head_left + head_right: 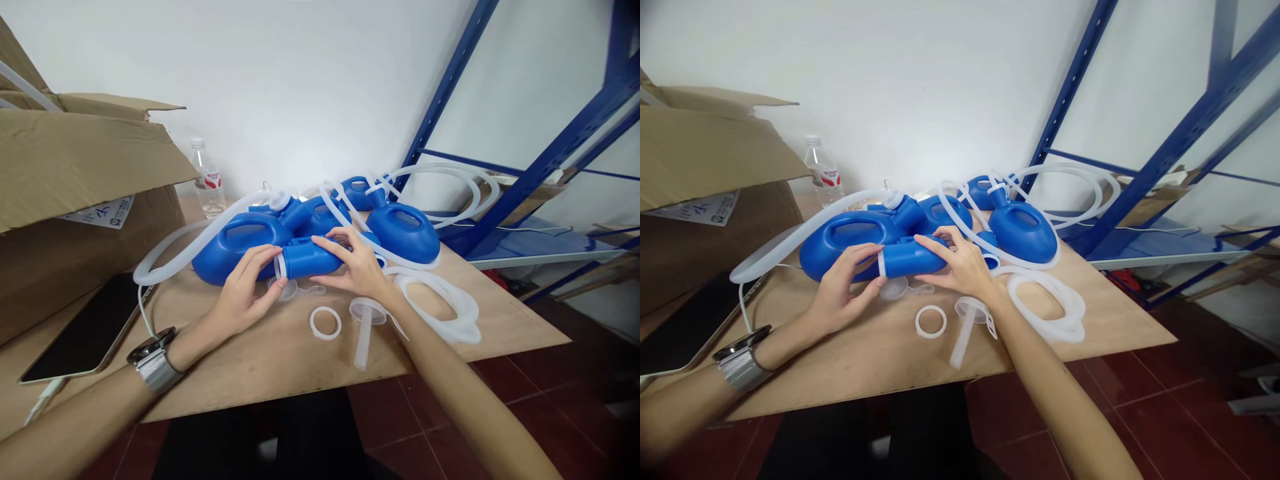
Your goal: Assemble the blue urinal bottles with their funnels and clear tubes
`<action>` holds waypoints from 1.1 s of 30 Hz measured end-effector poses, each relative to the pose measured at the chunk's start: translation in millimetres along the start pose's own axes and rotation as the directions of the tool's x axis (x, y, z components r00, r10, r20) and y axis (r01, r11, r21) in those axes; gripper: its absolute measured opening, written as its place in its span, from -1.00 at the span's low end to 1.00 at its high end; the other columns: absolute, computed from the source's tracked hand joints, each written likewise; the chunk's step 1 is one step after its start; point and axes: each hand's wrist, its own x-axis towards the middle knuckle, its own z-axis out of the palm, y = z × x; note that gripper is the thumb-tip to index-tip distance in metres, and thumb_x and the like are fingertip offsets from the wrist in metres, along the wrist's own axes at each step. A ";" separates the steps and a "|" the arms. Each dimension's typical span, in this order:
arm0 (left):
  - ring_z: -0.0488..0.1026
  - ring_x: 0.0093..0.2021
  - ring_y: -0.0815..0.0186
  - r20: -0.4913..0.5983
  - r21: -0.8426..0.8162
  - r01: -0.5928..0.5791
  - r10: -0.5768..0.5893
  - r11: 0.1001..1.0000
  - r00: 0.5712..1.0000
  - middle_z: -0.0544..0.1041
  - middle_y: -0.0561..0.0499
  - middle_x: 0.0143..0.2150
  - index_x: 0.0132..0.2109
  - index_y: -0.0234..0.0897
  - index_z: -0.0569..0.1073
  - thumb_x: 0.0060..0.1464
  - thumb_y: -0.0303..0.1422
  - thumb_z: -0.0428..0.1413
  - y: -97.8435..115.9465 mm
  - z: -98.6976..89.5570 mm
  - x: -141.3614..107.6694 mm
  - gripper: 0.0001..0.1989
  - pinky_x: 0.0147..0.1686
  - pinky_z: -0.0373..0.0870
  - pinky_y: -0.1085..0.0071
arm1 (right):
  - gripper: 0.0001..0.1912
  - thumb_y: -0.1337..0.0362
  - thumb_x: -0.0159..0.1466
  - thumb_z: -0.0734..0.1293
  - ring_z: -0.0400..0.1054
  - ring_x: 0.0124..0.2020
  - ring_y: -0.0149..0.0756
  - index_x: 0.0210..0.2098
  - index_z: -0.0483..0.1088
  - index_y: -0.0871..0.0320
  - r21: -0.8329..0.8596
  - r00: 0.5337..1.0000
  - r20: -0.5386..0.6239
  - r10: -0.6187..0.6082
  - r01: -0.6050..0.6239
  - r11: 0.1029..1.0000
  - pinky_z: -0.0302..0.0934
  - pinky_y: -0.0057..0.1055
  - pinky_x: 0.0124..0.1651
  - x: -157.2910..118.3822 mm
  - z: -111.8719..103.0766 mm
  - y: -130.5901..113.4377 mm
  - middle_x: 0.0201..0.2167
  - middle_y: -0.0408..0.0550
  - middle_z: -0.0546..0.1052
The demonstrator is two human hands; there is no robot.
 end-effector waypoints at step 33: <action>0.68 0.04 0.09 0.008 -0.080 0.074 -0.074 0.994 0.997 0.58 -0.19 0.25 0.32 -0.18 0.47 0.26 -0.17 0.30 -5.2 0.6 -2.9 -0.45 -0.01 0.73 0.17 | -0.28 -0.04 0.31 0.48 0.46 0.17 0.03 0.41 0.33 -0.10 0.156 0.994 0.089 0.069 -0.083 0.984 0.43 0.05 0.23 -0.7 -0.2 -4.8 0.23 0.07 0.46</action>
